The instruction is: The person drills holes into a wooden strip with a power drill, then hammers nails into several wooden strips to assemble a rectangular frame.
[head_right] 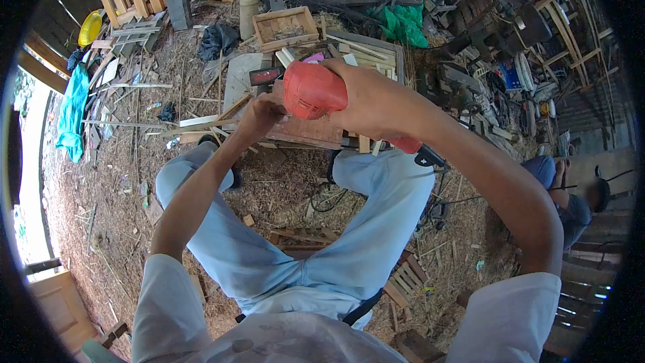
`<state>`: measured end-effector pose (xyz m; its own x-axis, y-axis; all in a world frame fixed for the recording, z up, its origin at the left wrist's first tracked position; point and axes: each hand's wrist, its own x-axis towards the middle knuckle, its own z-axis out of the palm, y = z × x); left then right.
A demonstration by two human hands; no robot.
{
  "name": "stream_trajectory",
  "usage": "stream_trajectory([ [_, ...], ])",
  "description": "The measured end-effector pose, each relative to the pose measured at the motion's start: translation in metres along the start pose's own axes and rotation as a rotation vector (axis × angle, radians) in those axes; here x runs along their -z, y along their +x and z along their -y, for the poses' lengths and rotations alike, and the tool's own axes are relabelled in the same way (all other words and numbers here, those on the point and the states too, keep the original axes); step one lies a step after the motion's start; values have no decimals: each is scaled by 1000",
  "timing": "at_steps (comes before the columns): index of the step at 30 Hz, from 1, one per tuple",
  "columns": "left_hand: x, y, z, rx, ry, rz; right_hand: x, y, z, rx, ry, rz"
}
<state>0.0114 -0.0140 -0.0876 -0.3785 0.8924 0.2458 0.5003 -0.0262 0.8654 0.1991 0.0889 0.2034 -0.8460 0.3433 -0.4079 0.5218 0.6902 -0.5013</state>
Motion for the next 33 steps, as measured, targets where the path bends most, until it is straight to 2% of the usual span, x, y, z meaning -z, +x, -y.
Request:
stream_trajectory([
  [5,2,0,-5,-57,66,-25,0,1,0,12,30,4],
  [9,4,1,-5,-11,46,20,1,-1,9,-6,11,20],
  [12,1,2,3,-79,57,18,2,-1,11,-30,3,33],
  [14,0,1,-3,13,-93,-3,0,3,7,-33,-13,24],
  [16,3,1,-5,21,-62,9,-3,7,0,89,-48,-14],
  [20,4,0,-6,8,14,-1,-4,7,3,88,-71,-22],
  [22,4,0,-9,15,26,-2,-1,4,10,11,-57,2],
  [27,7,0,-18,38,16,-1,-1,4,9,60,-51,-14],
  [29,5,1,-11,-6,-31,-1,-2,4,6,45,-36,-5],
  [31,4,2,-3,-39,-15,4,-7,8,-1,130,-90,-68],
  [33,5,2,-3,-73,2,7,-2,5,3,77,-71,-40],
])
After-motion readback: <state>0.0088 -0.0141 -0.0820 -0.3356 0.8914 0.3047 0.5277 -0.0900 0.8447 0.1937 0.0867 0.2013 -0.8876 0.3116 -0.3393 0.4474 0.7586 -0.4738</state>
